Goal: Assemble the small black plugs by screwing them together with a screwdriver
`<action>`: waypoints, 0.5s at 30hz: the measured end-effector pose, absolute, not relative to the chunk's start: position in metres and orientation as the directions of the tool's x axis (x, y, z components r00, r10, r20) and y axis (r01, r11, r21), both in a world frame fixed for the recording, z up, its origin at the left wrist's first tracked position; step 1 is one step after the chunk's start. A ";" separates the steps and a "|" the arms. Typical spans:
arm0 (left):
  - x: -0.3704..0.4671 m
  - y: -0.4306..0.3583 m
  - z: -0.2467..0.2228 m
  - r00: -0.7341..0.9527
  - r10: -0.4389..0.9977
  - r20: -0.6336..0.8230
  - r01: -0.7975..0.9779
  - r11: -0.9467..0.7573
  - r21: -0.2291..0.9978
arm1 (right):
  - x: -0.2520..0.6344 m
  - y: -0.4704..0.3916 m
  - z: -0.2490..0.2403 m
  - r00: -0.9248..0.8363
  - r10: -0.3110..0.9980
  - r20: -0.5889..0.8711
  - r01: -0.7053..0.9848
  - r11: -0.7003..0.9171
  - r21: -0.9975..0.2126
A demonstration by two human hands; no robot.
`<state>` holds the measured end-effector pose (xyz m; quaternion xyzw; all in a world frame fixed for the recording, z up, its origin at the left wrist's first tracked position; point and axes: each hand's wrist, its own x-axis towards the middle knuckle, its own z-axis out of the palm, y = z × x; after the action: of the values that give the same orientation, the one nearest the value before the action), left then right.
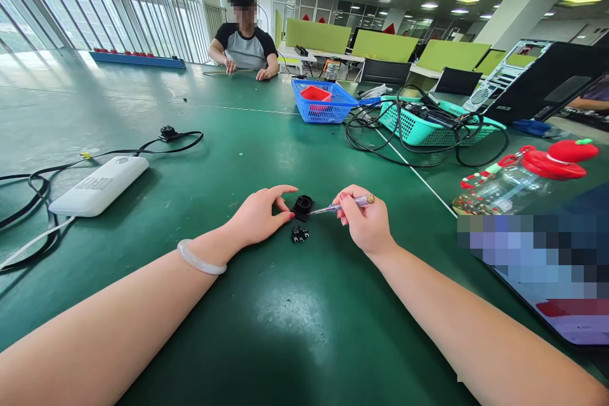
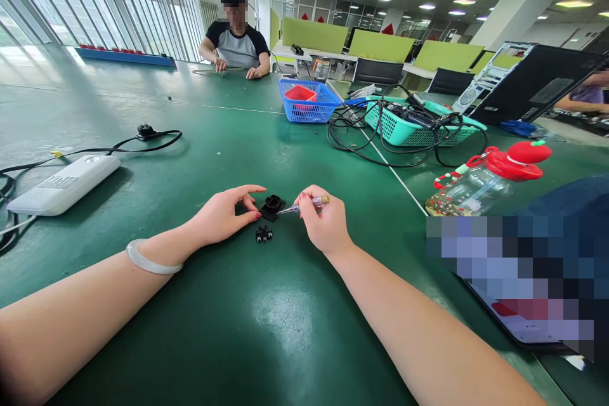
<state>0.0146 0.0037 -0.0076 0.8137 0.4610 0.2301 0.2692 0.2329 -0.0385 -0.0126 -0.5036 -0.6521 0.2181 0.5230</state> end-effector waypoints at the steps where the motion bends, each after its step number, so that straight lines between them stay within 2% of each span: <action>1: 0.015 0.003 -0.007 0.474 0.873 0.115 0.624 -0.425 0.655 | 0.233 -0.037 -0.013 0.062 0.894 0.444 0.405 0.385 -0.829; 9: 0.016 0.000 -0.005 0.551 0.822 0.143 0.594 -0.507 0.625 | 0.235 -0.037 -0.013 -0.115 0.916 0.384 0.278 0.400 -0.873; 15: 0.014 0.001 -0.008 0.550 0.789 0.275 0.560 -0.592 0.579 | 0.238 -0.034 -0.014 -0.093 0.940 0.330 0.132 0.340 -0.931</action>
<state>0.0138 0.0007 -0.0083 0.8529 0.3952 0.2622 0.2181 0.2381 -0.0342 -0.0139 -0.4249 -0.6302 0.3868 0.5222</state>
